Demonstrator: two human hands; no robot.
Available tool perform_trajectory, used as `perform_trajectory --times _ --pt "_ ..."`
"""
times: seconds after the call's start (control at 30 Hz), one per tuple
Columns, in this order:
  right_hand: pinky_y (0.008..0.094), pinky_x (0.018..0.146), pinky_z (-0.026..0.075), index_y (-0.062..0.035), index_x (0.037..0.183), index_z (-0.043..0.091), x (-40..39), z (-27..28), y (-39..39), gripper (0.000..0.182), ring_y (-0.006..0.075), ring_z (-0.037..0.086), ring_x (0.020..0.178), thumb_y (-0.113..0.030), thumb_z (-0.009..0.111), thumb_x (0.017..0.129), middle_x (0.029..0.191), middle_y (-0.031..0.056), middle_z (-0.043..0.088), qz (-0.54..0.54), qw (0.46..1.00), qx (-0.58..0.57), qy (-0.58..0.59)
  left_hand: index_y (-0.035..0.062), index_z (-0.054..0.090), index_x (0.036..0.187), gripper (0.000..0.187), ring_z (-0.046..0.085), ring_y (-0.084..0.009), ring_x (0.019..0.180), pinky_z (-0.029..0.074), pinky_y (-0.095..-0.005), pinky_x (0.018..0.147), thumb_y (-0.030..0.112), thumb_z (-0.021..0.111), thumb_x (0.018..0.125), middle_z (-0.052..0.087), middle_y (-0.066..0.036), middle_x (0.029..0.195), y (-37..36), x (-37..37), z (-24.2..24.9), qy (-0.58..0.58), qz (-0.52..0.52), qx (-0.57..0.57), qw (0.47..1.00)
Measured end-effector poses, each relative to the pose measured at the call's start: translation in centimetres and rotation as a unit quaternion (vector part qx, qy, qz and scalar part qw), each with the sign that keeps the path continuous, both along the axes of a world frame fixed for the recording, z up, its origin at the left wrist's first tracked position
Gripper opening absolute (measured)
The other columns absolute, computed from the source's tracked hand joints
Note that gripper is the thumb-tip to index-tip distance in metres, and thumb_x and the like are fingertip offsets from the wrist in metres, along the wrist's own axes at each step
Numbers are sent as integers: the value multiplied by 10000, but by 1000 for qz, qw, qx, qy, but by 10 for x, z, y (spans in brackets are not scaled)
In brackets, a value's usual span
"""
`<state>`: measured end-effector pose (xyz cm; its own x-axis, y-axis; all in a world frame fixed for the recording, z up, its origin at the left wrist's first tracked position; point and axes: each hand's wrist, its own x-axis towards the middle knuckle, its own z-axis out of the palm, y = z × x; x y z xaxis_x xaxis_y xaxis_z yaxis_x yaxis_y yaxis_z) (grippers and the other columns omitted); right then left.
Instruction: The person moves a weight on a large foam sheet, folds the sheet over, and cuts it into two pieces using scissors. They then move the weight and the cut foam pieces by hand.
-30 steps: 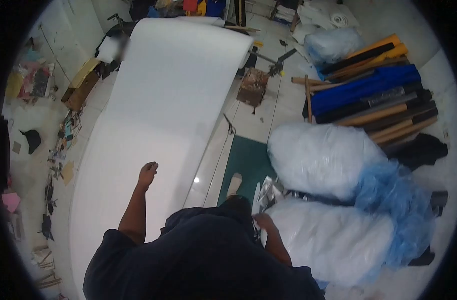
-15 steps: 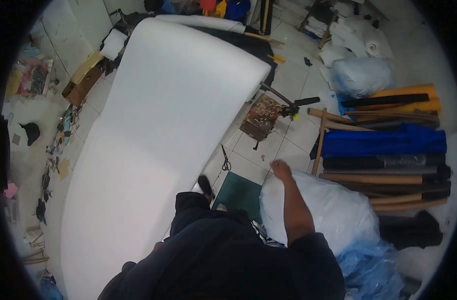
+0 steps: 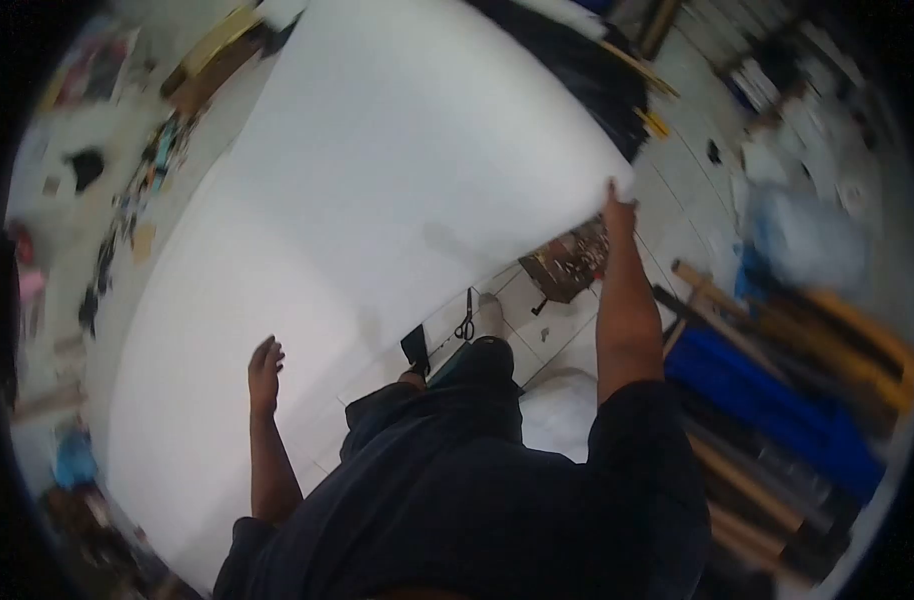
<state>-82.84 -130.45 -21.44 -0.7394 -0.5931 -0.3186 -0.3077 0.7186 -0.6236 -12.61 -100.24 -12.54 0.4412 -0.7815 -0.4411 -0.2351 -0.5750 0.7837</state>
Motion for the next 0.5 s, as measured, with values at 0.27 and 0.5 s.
perform_trajectory --times 0.27,0.5 --pt "494 927 521 103 1442 187 85 -20 -25 1143 372 586 1133 -616 745 751 1409 260 432 -180 960 -104 -187 -6 627 1200 462 614 -230 880 501 -362 784 366 597 927 657 -120 1012 229 -138 -94 -5 173 316 933" --pt "413 884 539 -91 1382 437 76 -83 4 770 234 587 1140 -471 770 801 1358 95 515 30 958 -8 -284 36 693 1084 483 635 -295 792 504 -482 747 465 619 874 654 -153 867 275 -335 -60 180 260 510 800"
